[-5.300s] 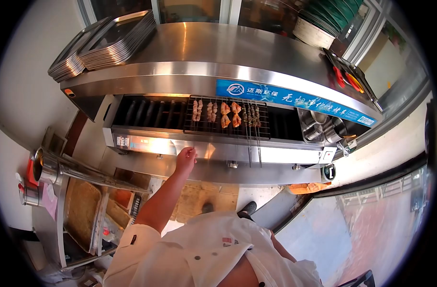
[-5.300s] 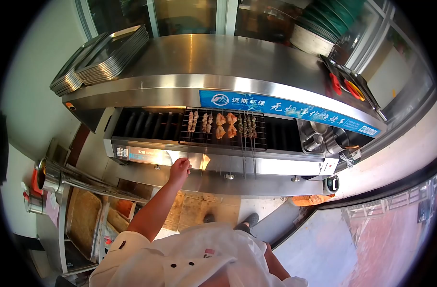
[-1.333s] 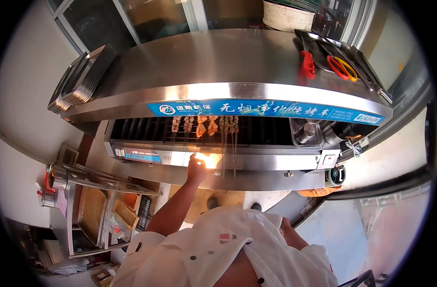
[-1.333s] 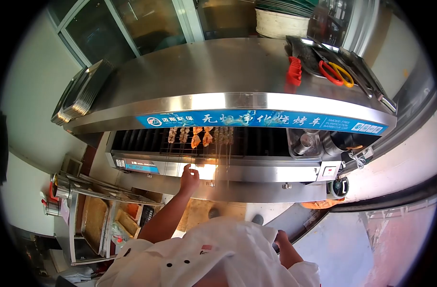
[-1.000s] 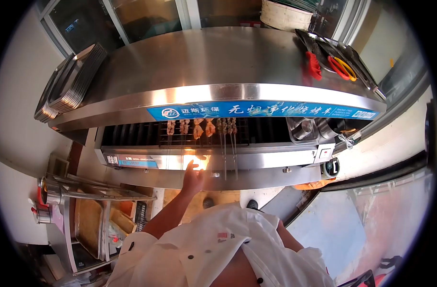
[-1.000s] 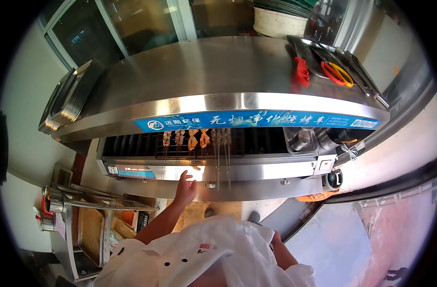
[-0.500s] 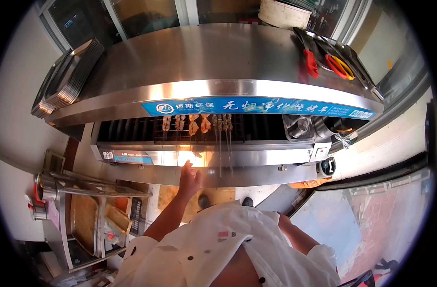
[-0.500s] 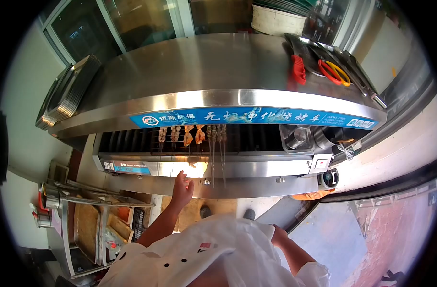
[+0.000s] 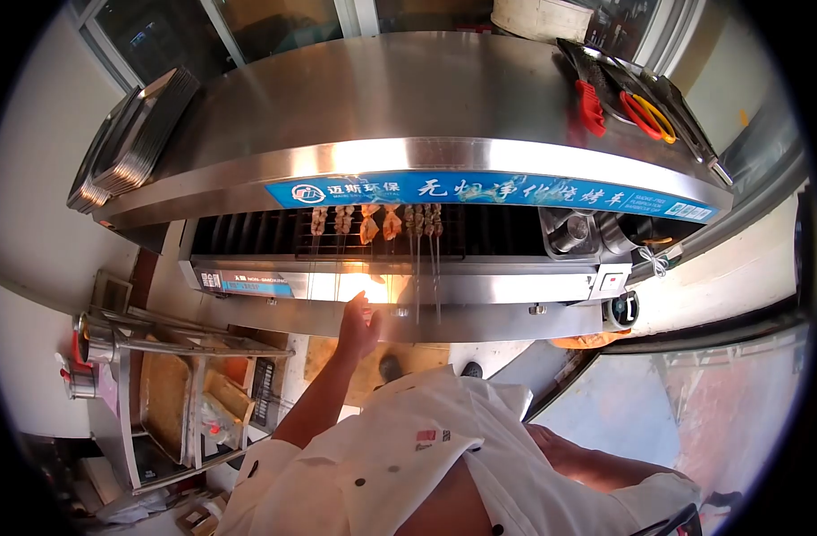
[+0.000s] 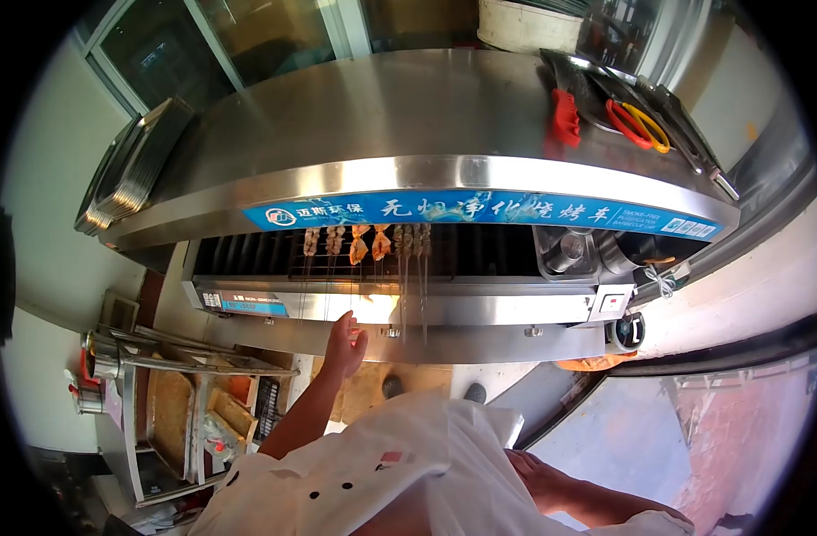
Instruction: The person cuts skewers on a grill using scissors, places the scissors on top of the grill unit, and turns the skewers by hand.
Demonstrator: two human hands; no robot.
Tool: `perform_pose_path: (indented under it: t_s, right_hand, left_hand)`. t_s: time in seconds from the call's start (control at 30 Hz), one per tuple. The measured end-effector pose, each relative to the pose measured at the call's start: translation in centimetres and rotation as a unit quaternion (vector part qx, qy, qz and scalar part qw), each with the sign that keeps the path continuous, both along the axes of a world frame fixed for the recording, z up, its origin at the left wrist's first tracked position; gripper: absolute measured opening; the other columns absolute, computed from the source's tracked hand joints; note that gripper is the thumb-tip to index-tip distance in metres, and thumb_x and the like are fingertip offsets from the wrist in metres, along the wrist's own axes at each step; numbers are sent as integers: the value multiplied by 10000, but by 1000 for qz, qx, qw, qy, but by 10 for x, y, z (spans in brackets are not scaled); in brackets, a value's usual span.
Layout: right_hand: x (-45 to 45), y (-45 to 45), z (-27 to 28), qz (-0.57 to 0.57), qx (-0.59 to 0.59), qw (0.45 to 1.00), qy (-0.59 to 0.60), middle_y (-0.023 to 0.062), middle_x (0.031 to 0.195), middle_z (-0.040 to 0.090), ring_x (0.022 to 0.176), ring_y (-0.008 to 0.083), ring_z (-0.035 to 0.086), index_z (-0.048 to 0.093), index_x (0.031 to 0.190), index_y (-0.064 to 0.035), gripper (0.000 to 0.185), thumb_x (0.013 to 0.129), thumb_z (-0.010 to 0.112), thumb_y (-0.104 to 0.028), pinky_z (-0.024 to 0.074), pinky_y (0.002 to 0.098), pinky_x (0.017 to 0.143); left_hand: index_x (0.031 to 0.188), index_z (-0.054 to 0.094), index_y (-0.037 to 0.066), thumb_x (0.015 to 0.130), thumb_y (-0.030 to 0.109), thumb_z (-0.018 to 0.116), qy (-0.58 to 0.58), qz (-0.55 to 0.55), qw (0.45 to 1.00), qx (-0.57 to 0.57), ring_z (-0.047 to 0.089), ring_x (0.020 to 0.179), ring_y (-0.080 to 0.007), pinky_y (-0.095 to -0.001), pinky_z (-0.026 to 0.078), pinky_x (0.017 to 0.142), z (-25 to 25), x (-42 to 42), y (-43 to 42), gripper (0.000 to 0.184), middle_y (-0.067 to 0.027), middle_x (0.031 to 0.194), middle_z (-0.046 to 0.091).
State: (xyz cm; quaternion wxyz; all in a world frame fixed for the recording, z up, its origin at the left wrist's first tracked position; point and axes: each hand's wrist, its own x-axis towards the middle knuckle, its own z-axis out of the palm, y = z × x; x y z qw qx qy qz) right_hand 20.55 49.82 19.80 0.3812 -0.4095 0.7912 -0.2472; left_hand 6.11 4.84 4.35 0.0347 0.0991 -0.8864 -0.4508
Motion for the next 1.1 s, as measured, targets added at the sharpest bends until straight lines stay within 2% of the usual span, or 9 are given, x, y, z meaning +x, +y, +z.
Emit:
perform_pose_path:
  t_s: [0.07,0.2,0.27,0.6,0.77,0.9,1.1]
  right_hand:
    - [-6,-10,-4,-61,-138,988,16,245,1465,301,1326,443,363,351,1426,18,771,806,665,-316,330,521,1114]
    - [-20,-25,-32,-49,-203,977,35,231,1458,316,1336,433,358,362,1430,-15,767,797,681,-307,350,525,1099]
    - [-22,-26,-41,-37,-265,960,85,218,1456,327,1335,430,365,367,1433,-42,776,782,701,-302,374,525,1077]
    - [-12,-23,-72,-112,-286,952,-1,199,1427,373,1292,424,413,410,1414,-77,745,774,717,-305,400,515,1028]
    - [-10,-22,-74,-112,-295,947,59,194,1419,389,1263,418,439,432,1402,-82,716,785,708,-320,398,501,1024]
    - [-12,-21,-79,-100,-295,947,81,197,1414,394,1261,421,441,442,1392,-81,700,788,704,-318,399,504,1021]
    - [-12,-13,-105,-103,-256,961,-13,209,1404,397,1252,430,447,457,1378,-72,677,788,700,-297,405,506,1010]
  left_hand:
    - [1365,438,12,889,166,643,8,-5,1000,-9,609,1025,-272,-358,559,790,-2,0,-2,540,-205,1240,515]
    - [1281,499,3,881,153,649,19,-9,1000,4,616,1001,-268,-347,565,768,-9,-2,-4,453,-197,1216,519]
    - [1257,512,4,880,148,650,37,-15,999,-7,616,995,-268,-342,566,764,-8,-1,-6,427,-193,1210,521]
    - [1230,523,8,875,146,654,50,-18,999,2,616,990,-271,-340,567,750,-2,-3,-4,403,-187,1204,518]
    - [1223,526,13,870,155,661,74,-15,997,-4,613,997,-282,-339,567,737,-7,-3,-9,404,-191,1207,534]
    - [1224,530,6,885,155,674,82,-24,995,-44,605,1052,-288,-345,587,782,-1,0,-12,398,-183,1257,526]
    - [1233,525,19,885,157,675,83,-24,994,-64,584,1093,-295,-356,580,803,-1,3,-13,403,-174,1283,518]
